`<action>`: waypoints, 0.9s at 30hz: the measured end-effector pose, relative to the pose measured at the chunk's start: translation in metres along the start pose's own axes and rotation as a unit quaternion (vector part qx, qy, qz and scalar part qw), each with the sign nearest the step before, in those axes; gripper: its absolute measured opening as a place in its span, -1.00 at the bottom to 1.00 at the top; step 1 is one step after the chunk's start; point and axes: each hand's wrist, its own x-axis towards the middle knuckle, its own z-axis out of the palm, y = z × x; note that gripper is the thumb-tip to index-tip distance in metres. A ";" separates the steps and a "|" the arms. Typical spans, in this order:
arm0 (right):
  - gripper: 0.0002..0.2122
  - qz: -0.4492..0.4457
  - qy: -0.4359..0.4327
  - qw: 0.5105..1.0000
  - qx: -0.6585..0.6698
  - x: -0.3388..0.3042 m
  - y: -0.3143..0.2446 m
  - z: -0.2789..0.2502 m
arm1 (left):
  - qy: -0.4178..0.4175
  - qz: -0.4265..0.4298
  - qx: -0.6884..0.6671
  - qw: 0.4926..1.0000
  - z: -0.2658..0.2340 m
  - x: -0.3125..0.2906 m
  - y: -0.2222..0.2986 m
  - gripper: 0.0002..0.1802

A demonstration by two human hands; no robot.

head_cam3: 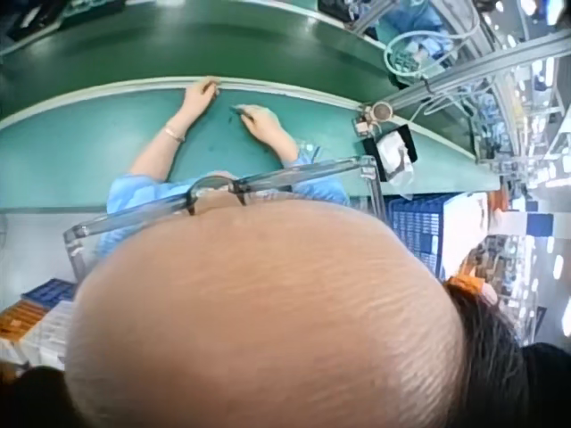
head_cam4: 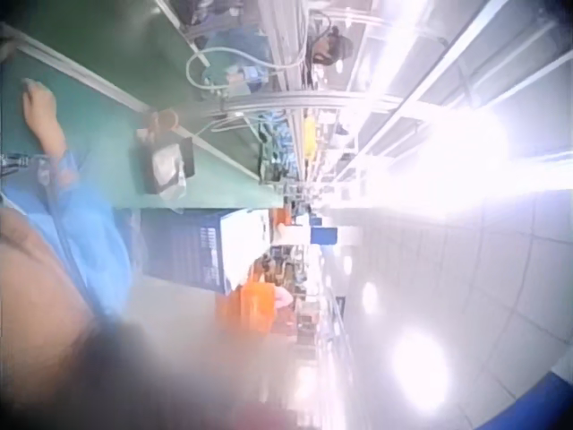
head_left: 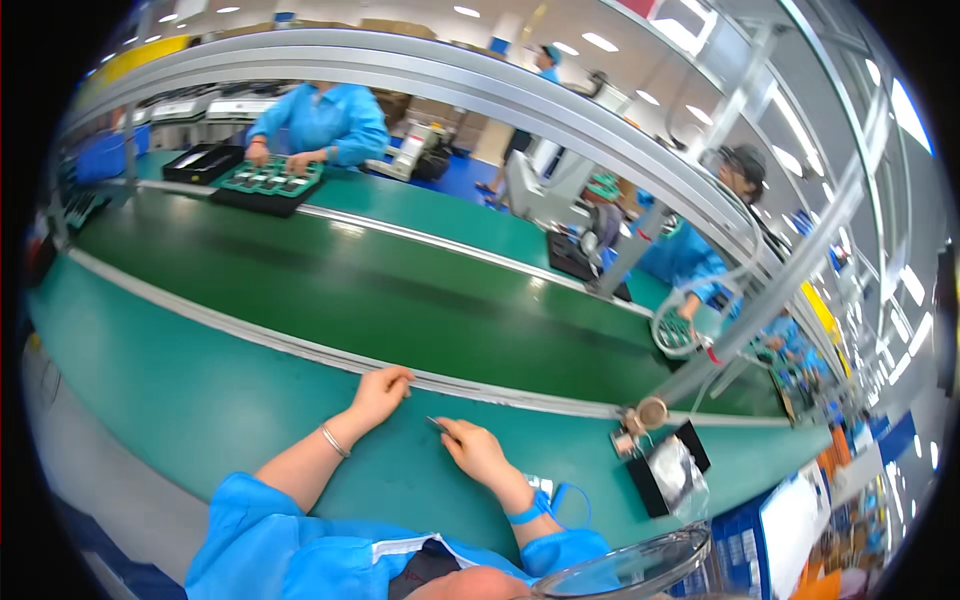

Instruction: Assembling electronic components into green plastic housings on a factory production line.

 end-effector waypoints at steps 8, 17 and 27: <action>-0.80 -0.002 -0.033 0.999 -0.021 -0.011 0.002 -0.006 | -0.020 0.021 0.023 0.999 0.001 -0.006 0.009 -0.81; -0.80 0.022 -0.046 0.999 -0.003 -0.005 -0.003 -0.012 | -0.025 0.020 0.024 0.999 0.000 -0.006 0.013 -0.78; -0.78 0.009 -0.035 0.999 0.015 -0.008 0.001 -0.009 | -0.040 0.040 0.065 0.996 -0.004 -0.008 0.020 -0.76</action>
